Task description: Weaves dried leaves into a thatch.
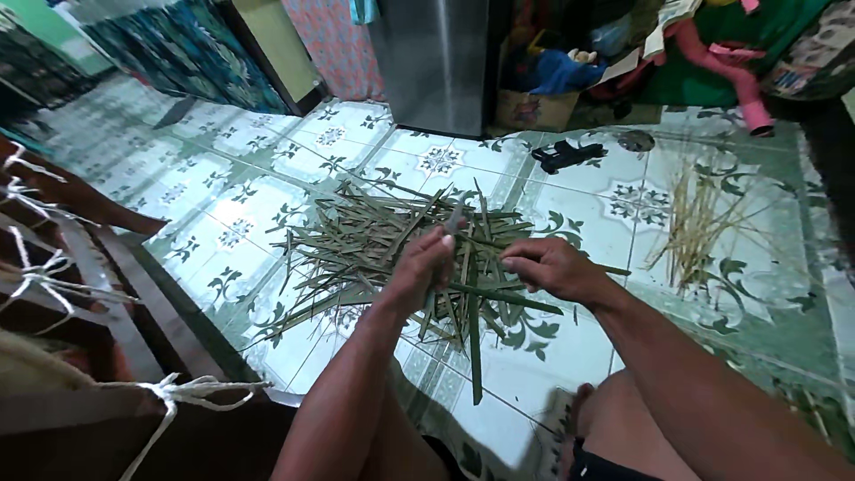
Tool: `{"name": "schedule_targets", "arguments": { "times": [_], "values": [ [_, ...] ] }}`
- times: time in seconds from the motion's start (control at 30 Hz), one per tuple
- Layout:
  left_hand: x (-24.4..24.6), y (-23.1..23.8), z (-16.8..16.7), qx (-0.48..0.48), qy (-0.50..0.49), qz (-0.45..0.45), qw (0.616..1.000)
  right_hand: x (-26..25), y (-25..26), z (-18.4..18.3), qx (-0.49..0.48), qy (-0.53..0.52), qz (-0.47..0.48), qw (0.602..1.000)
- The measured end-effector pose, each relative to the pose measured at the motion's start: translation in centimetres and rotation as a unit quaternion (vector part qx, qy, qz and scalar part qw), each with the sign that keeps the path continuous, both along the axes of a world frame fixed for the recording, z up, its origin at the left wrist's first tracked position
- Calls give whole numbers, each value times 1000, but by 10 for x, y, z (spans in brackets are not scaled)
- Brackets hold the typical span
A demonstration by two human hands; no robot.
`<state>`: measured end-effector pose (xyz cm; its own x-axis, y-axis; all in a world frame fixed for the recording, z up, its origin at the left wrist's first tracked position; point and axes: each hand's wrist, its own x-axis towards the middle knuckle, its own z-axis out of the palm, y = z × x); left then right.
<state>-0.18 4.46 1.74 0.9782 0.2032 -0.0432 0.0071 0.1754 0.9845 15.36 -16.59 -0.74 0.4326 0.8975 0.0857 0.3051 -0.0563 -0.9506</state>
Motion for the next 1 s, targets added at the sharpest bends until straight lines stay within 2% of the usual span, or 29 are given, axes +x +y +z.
{"name": "schedule_targets", "arguments": {
  "times": [0.13, 0.27, 0.4, 0.53, 0.73, 0.87, 1.0],
  "values": [
    [8, -17, -1, 11, 54, -66, 996, -1, 3, 3, 0, 27, 11, 1000],
    [8, -5, 2, -19, 13, -18, 1000, 2, 0, 4, 8, -4, 10, 1000],
    [10, -11, -1, -11, 31, -43, 999, 2, -2, 1, 29, -67, 0, 997],
    [7, 5, 11, -22, -14, 21, 999, 5, -10, 4, 37, -100, 3, 994],
    [2, 3, 11, -28, -12, 18, 999, 11, -15, 0, 56, -132, 8, 990],
    [-4, 23, 16, -52, -70, 66, 994, 15, -22, -3, 37, -114, 16, 993],
    [-4, 16, 8, -44, -48, 61, 996, 9, -19, 3, -12, -39, 32, 999]
  ]
}}
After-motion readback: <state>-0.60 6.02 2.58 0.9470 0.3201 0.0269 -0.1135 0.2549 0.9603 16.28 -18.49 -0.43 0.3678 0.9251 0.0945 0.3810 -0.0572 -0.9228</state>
